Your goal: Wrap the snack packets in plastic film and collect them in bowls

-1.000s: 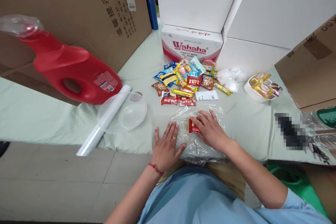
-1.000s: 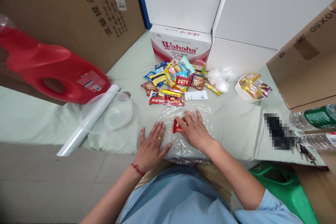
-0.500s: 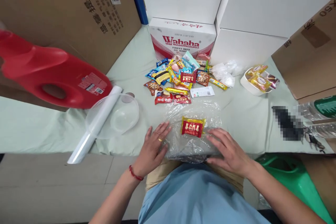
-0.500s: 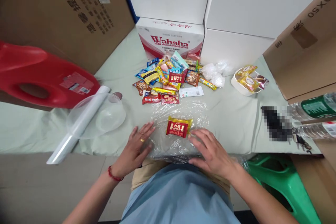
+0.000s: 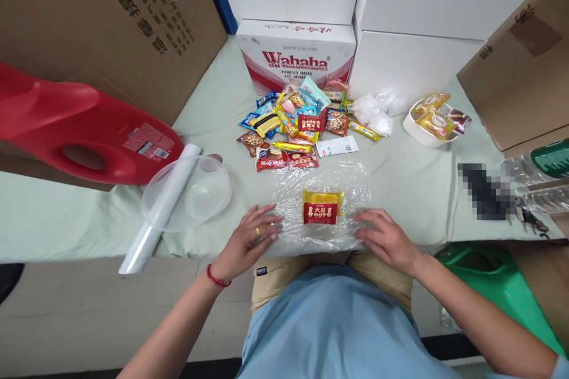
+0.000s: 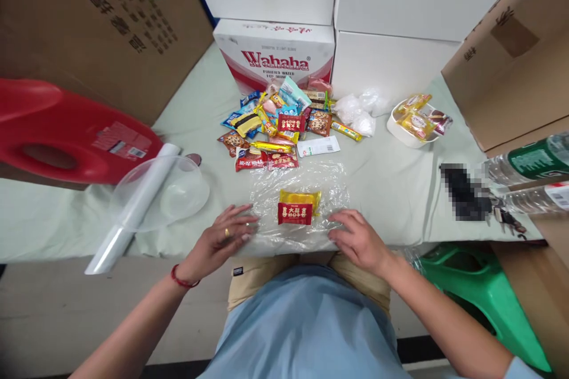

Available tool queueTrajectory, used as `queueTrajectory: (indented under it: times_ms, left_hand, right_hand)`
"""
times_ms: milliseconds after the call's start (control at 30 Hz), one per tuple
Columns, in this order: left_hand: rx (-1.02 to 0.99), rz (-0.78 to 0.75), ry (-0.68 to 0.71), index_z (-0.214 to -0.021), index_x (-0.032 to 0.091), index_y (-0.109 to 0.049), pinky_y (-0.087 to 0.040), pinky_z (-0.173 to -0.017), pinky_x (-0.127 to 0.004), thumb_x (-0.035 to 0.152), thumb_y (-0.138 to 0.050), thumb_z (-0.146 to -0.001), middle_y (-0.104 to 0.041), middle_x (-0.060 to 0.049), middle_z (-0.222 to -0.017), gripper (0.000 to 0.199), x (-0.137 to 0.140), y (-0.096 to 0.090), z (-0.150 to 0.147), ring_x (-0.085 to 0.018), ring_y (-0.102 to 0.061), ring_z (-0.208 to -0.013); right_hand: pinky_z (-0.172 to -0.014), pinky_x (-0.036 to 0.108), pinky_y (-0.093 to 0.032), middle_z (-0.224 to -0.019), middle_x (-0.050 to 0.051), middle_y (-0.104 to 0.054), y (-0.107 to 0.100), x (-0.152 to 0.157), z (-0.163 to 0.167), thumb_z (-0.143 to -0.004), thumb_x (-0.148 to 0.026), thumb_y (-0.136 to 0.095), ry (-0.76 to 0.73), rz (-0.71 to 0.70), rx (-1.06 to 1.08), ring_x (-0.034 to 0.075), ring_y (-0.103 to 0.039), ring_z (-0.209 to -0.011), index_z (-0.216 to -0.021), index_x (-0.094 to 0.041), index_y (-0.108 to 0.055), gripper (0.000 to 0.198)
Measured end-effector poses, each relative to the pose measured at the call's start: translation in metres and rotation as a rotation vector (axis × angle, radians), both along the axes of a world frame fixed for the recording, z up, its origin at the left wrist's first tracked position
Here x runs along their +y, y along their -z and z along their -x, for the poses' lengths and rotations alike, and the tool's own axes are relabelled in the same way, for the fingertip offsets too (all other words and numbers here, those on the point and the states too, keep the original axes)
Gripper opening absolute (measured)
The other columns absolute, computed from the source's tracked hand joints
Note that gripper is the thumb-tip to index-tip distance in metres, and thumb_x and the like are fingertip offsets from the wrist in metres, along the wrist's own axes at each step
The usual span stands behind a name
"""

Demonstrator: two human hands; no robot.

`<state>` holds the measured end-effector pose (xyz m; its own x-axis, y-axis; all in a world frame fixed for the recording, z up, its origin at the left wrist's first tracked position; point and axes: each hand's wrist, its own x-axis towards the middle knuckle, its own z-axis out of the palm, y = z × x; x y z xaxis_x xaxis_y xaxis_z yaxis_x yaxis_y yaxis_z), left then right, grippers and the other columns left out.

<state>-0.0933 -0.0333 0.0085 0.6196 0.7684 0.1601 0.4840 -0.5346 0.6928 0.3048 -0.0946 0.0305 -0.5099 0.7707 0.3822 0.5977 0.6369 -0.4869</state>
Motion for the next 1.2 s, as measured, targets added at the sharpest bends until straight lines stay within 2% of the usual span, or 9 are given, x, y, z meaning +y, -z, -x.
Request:
queueTrajectory:
  times_ms: [200,267,400,567,733,867,967,1100,1200]
  left_hand:
    - [-0.207,0.1,-0.325,-0.093,0.022,-0.072,-0.049,-0.108,-0.042,0.041,-0.056,-0.099,-0.077,-0.008,-0.11,0.025,0.02,-0.003,-0.025,-0.023,-0.069,-0.114]
    - [-0.224,0.132,-0.44,-0.086,0.021,-0.07,-0.054,-0.093,-0.036,0.045,-0.055,-0.097,-0.076,-0.008,-0.101,0.03,0.026,0.003,-0.033,-0.021,-0.07,-0.099]
    - [-0.124,0.162,-0.617,-0.085,0.021,-0.068,-0.049,-0.075,-0.031,0.048,-0.052,-0.095,-0.069,-0.002,-0.078,0.033,0.036,0.013,-0.05,-0.019,-0.064,-0.076]
    - [0.082,0.032,-0.712,-0.071,0.023,-0.06,-0.043,-0.076,-0.035,0.045,-0.048,-0.096,-0.063,-0.003,-0.067,0.035,0.045,0.014,-0.068,-0.022,-0.061,-0.075]
    - [0.218,-0.03,-0.732,-0.072,0.023,-0.059,-0.04,-0.081,-0.039,0.041,-0.052,-0.095,-0.066,-0.005,-0.07,0.03,0.046,0.015,-0.078,-0.026,-0.063,-0.082]
    - [0.258,-0.022,-0.745,-0.071,0.023,-0.058,-0.039,-0.083,-0.04,0.039,-0.053,-0.095,-0.068,-0.005,-0.072,0.029,0.045,0.015,-0.081,-0.027,-0.063,-0.085]
    - [0.287,-0.018,-0.759,-0.07,0.023,-0.058,-0.039,-0.083,-0.04,0.037,-0.053,-0.094,-0.069,-0.006,-0.075,0.029,0.045,0.014,-0.083,-0.027,-0.063,-0.087]
    - [0.3,-0.029,-0.777,-0.069,0.023,-0.058,-0.039,-0.083,-0.041,0.037,-0.052,-0.094,-0.07,-0.006,-0.076,0.029,0.045,0.014,-0.087,-0.028,-0.063,-0.089]
    - [0.291,-0.05,-0.779,-0.068,0.023,-0.057,-0.038,-0.082,-0.04,0.036,-0.053,-0.094,-0.07,-0.007,-0.075,0.029,0.044,0.013,-0.089,-0.028,-0.063,-0.088]
  right_hand:
    - [-0.084,0.031,-0.056,-0.102,0.009,-0.074,-0.021,0.039,-0.002,-0.103,-0.026,-0.054,0.016,0.223,0.094,0.019,-0.069,-0.095,-0.106,-0.021,-0.074,0.021]
    - [-0.08,0.029,-0.054,-0.094,0.007,-0.075,-0.018,0.05,0.0,-0.103,-0.034,-0.054,0.096,0.331,0.123,0.018,-0.069,-0.086,-0.104,-0.021,-0.074,0.024]
    - [-0.066,0.026,-0.047,-0.078,0.002,-0.071,-0.003,0.064,0.005,-0.1,-0.048,-0.053,0.264,0.554,0.151,0.016,-0.063,-0.07,-0.096,-0.019,-0.074,0.036]
    - [-0.06,0.026,-0.038,-0.067,-0.001,-0.063,0.013,0.075,0.008,-0.094,-0.054,-0.054,0.473,0.603,0.11,0.015,-0.054,-0.062,-0.091,-0.018,-0.073,0.041]
    - [-0.06,0.027,-0.036,-0.063,-0.002,-0.059,0.016,0.082,0.005,-0.092,-0.052,-0.056,0.577,0.59,-0.025,0.016,-0.053,-0.061,-0.099,-0.02,-0.072,0.036]
    - [-0.068,0.03,-0.043,-0.074,0.002,-0.064,0.019,0.086,0.004,-0.093,-0.042,-0.056,0.536,0.517,-0.122,0.02,-0.059,-0.07,-0.106,-0.018,-0.071,0.031]
    - [-0.086,0.038,-0.05,-0.098,0.011,-0.068,0.012,0.087,0.01,-0.094,-0.034,-0.055,0.487,0.337,-0.17,0.026,-0.062,-0.092,-0.113,-0.016,-0.071,0.031]
    - [-0.104,0.053,-0.048,-0.128,0.019,-0.06,-0.02,0.069,0.035,-0.094,-0.022,-0.053,0.565,-0.001,-0.171,0.034,-0.054,-0.117,-0.125,-0.017,-0.068,0.035]
    - [-0.105,0.053,-0.049,-0.128,0.017,-0.061,-0.042,0.042,0.068,-0.095,-0.013,-0.049,0.553,-0.207,-0.052,0.034,-0.054,-0.12,-0.127,-0.022,-0.067,0.038]
